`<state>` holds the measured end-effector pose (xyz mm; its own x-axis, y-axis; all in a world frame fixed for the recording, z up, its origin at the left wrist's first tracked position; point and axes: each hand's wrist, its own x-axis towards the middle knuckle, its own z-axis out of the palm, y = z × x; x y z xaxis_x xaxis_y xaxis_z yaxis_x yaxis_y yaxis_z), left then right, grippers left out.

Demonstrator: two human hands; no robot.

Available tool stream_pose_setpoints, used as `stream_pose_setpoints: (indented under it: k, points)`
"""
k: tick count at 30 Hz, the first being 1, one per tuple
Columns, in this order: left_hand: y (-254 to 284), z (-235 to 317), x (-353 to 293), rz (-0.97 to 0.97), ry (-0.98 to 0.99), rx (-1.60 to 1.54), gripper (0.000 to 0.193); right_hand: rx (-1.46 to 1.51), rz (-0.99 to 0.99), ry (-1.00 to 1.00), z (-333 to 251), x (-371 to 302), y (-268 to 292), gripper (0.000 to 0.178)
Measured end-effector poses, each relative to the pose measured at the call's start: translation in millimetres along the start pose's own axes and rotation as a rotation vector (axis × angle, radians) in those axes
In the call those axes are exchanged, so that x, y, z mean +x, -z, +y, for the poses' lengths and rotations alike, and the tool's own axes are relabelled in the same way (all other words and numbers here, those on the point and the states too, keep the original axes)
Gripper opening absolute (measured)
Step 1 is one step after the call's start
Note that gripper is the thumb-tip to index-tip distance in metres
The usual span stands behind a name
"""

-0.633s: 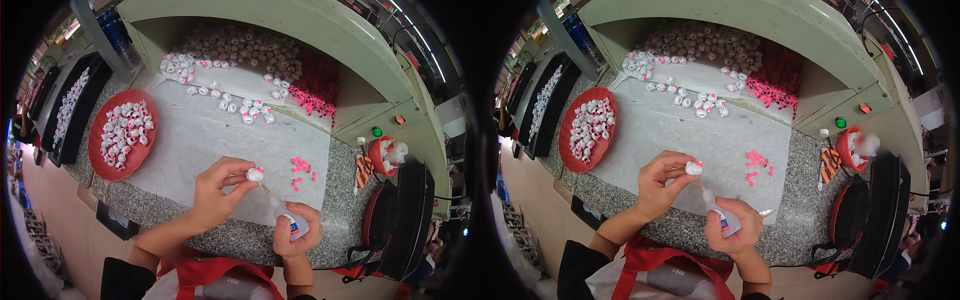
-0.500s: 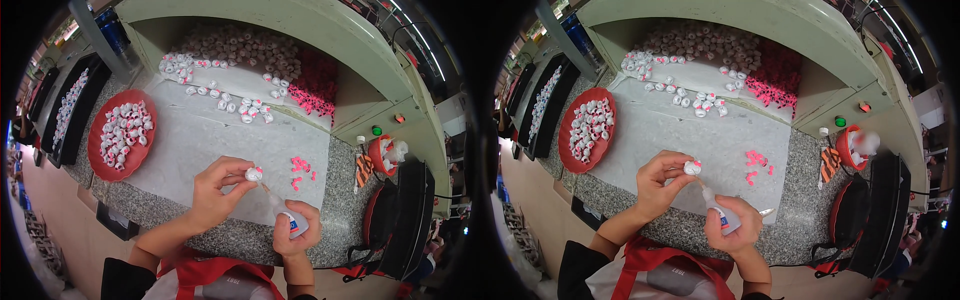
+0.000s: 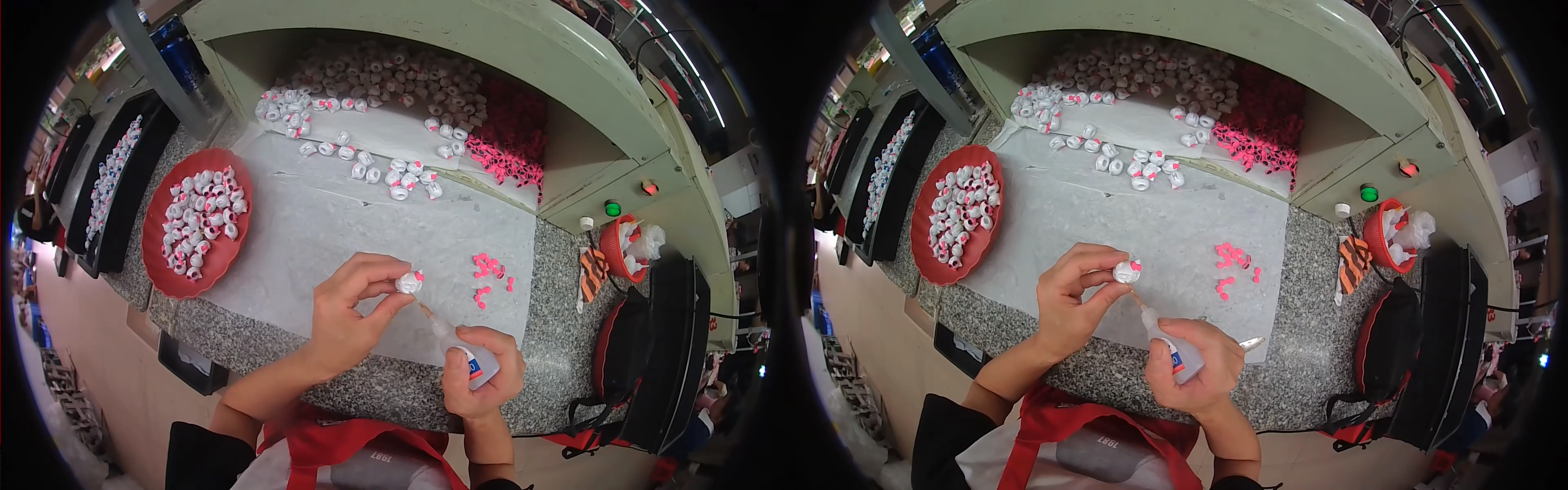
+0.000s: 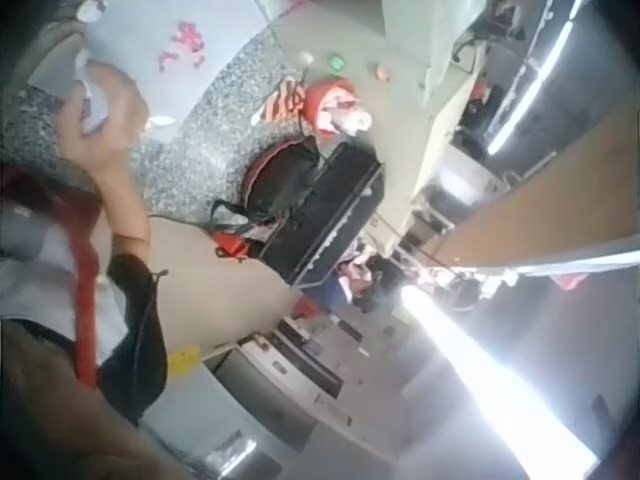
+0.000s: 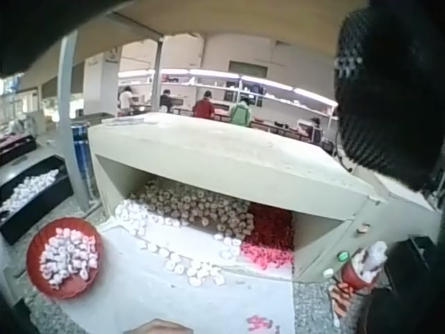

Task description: Gluing small pink bows onto white toy heads at a factory assembly line.

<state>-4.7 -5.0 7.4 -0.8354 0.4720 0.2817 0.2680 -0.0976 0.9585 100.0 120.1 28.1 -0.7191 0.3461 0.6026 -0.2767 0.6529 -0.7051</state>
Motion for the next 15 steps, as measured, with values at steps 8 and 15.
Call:
stream_pose_setpoints:
  k: [8,15]
  points:
    - [-2.3,1.0,0.1,-0.006,0.05,-0.112,0.028,0.004,0.077,-0.081,0.7,-0.6,-1.7,0.019]
    - [-0.7,0.9,-0.5,-0.015,0.181,-0.28,0.029,0.013,0.036,-0.001,1.3,-1.1,-0.4,0.02]
